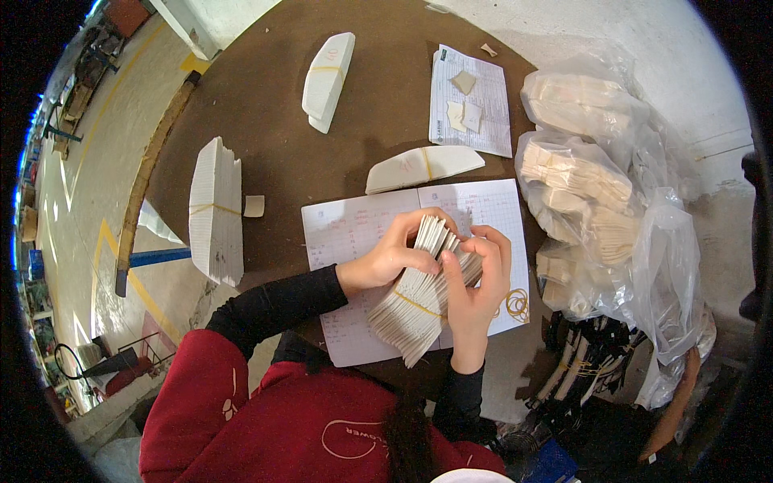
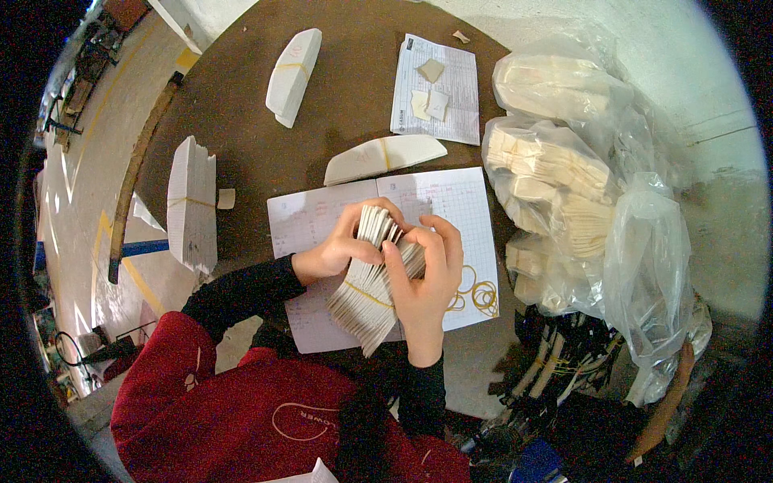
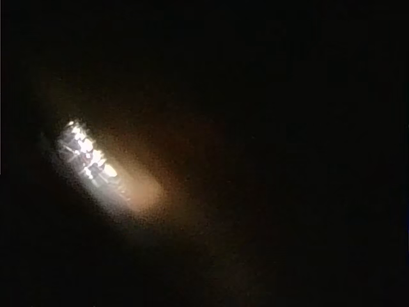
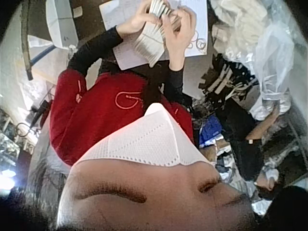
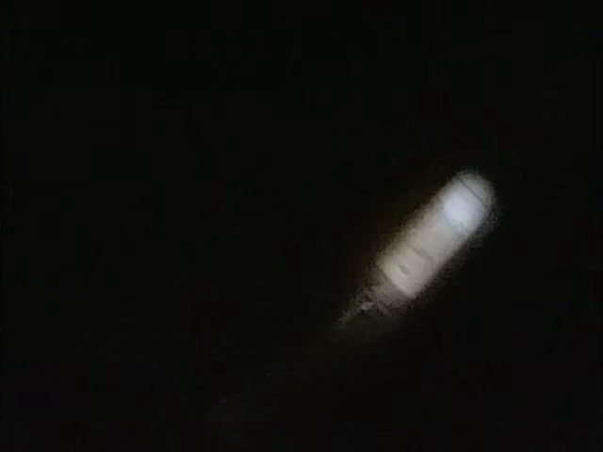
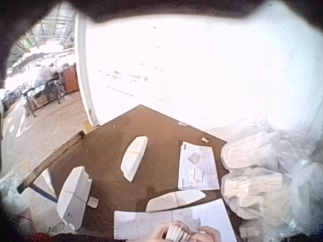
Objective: The person counts stacks of white paper strips at a table, bundles them with rubber bands, and writes on a notebook. Another person works nearby with black strips.
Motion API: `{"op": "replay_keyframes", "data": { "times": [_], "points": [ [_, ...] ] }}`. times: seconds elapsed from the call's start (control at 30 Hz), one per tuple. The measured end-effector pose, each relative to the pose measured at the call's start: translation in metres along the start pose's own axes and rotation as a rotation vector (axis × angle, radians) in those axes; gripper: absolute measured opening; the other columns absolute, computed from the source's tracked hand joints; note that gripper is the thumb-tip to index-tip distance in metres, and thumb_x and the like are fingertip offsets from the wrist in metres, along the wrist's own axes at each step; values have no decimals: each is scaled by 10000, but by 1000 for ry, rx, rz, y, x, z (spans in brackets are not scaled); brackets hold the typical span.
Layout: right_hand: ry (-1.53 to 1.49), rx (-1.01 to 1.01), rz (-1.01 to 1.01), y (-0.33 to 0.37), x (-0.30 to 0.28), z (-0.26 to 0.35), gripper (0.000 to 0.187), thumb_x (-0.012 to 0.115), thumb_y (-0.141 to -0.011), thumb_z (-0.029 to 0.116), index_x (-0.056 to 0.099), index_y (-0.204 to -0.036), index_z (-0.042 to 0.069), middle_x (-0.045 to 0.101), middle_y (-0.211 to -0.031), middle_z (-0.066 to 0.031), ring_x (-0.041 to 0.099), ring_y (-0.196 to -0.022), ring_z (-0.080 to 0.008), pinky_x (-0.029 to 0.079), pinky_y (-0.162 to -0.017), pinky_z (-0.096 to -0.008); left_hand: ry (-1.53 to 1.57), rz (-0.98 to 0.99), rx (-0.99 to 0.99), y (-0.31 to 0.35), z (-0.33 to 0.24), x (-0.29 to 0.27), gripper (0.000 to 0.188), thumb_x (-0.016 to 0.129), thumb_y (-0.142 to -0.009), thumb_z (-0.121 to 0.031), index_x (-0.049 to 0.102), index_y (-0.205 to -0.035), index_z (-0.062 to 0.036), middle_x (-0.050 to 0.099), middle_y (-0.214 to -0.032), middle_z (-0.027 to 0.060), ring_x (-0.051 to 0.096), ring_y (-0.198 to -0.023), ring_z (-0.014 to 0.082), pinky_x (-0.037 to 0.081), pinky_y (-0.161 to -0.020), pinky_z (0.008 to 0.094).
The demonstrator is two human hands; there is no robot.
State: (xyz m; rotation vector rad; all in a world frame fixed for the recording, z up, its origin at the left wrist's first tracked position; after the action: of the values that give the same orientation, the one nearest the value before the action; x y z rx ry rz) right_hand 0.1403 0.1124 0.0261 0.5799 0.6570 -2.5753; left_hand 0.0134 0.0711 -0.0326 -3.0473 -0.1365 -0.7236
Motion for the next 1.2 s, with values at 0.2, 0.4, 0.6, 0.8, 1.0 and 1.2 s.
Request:
{"op": "replay_keyframes", "data": {
  "times": [0.2,0.4,0.6,0.8,1.0,1.2],
  "points": [
    [-17,-31,-45,0,1,2,181,624,-815,25,545,-977,39,581,-1148,-176,584,-1017,-285,449,-886,-376,-6,6,-17,0,-4,3,468,684,-636,-72,592,-1091,-17,601,-980,19,546,-918,103,420,-835,247],
    [-18,-121,-73,-3,0,2,283,634,-779,-4,596,-1056,38,547,-1268,-204,586,-1062,-316,478,-866,-385,-18,16,8,-1,6,-2,486,684,-633,-78,572,-1103,-25,585,-981,14,534,-932,100,418,-835,250],
    [-35,-14,-13,1,2,1,206,612,-795,-13,650,-991,38,546,-1284,-174,583,-1028,-282,472,-848,-349,-31,11,38,0,5,-1,489,684,-642,-83,569,-1113,-20,575,-994,11,529,-952,102,416,-854,258],
    [-41,-38,-45,2,2,-8,179,644,-808,22,615,-983,38,554,-1142,-192,575,-1004,-326,470,-846,-398,-51,17,44,-2,0,2,520,710,-661,-109,570,-1151,-5,590,-1009,33,555,-943,122,429,-855,260],
    [-26,-45,-52,-2,2,-2,230,715,-793,98,578,-968,38,551,-1089,-197,568,-984,-335,465,-830,-421,8,54,22,-2,5,-1,515,717,-658,-91,579,-1147,0,602,-1015,39,561,-944,121,445,-844,274],
    [-43,-11,-61,2,3,-7,233,688,-787,77,568,-984,46,563,-1126,-197,566,-1007,-339,451,-860,-423,-29,59,1,-1,1,3,512,707,-666,-106,585,-1151,4,610,-1028,46,568,-944,122,449,-840,271]
  ]
}}
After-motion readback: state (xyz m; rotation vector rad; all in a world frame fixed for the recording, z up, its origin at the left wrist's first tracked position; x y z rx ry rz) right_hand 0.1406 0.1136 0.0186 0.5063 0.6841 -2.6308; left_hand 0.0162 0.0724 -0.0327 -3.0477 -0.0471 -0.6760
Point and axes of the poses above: each hand's wrist, its own y-axis away from the middle knuckle, its own x-axis out of the palm, z = x × y, the point moved 6 cm from there along -y, towards the middle knuckle
